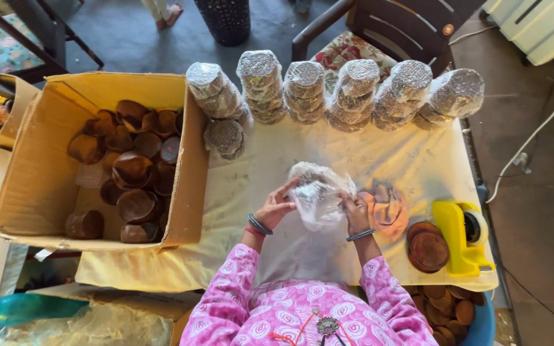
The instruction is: The person cleans small brown clay cups by hand using a pink cloth, placing the cleaned items into a blue bucket.
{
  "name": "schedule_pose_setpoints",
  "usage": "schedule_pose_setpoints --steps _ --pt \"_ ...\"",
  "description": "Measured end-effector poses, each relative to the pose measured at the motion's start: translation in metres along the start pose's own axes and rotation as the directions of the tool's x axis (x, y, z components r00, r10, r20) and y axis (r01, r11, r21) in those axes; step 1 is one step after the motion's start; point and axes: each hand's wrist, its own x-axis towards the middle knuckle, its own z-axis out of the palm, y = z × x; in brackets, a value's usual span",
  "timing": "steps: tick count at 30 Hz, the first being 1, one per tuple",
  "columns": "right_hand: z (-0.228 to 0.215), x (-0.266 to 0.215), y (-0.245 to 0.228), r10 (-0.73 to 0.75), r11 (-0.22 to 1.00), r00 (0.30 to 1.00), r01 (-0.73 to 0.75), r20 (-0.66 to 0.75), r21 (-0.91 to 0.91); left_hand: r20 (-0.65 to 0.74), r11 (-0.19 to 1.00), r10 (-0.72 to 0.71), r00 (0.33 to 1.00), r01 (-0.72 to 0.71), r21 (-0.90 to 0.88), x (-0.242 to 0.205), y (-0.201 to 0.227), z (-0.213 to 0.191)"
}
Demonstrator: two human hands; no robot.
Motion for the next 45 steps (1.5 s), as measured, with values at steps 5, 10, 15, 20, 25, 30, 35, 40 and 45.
schedule_pose_setpoints --steps 5,10,15,20,25,30,35,40,45 --pt "0.035 -0.037 -0.094 0.309 0.783 0.936 -0.351 0.169 0.513 -0.042 0.971 0.017 0.999 -0.026 -0.237 0.018 -0.003 -0.003" --pt "0.018 -0.01 -0.018 0.152 0.882 0.988 -0.128 -0.016 0.454 -0.131 0.997 0.009 0.991 -0.019 -0.076 0.028 -0.037 -0.047" --pt "-0.02 0.016 0.033 0.072 0.982 0.987 -0.045 -0.145 0.182 -0.106 0.974 -0.077 0.991 0.097 0.204 0.029 -0.044 -0.092" --pt "-0.006 0.031 -0.001 0.068 0.997 0.992 -0.07 -0.102 -0.016 -0.157 0.871 -0.071 0.985 0.138 0.472 0.054 -0.036 -0.104" --pt "-0.017 0.07 0.052 0.107 0.981 0.986 -0.126 -0.13 -0.147 -0.156 0.676 0.108 0.982 0.043 0.736 0.076 -0.082 -0.148" --pt "-0.014 0.08 0.074 -0.191 0.761 0.968 0.041 -0.163 -0.647 -0.121 0.403 0.244 0.962 0.013 0.915 0.078 -0.122 -0.172" --pt "-0.014 0.075 0.05 -0.132 0.557 0.987 -0.006 -0.095 -0.831 -0.192 0.262 0.173 0.966 0.143 0.954 0.072 -0.108 -0.14" --pt "-0.009 0.054 0.005 -0.076 0.592 0.982 -0.096 -0.175 -0.8 -0.323 0.262 0.018 0.946 0.308 0.915 0.066 -0.078 -0.102" --pt "0.041 0.01 -0.035 -0.466 0.488 0.876 0.136 -0.126 -0.862 -0.346 0.181 -0.01 0.938 0.342 0.922 0.063 -0.072 -0.089"
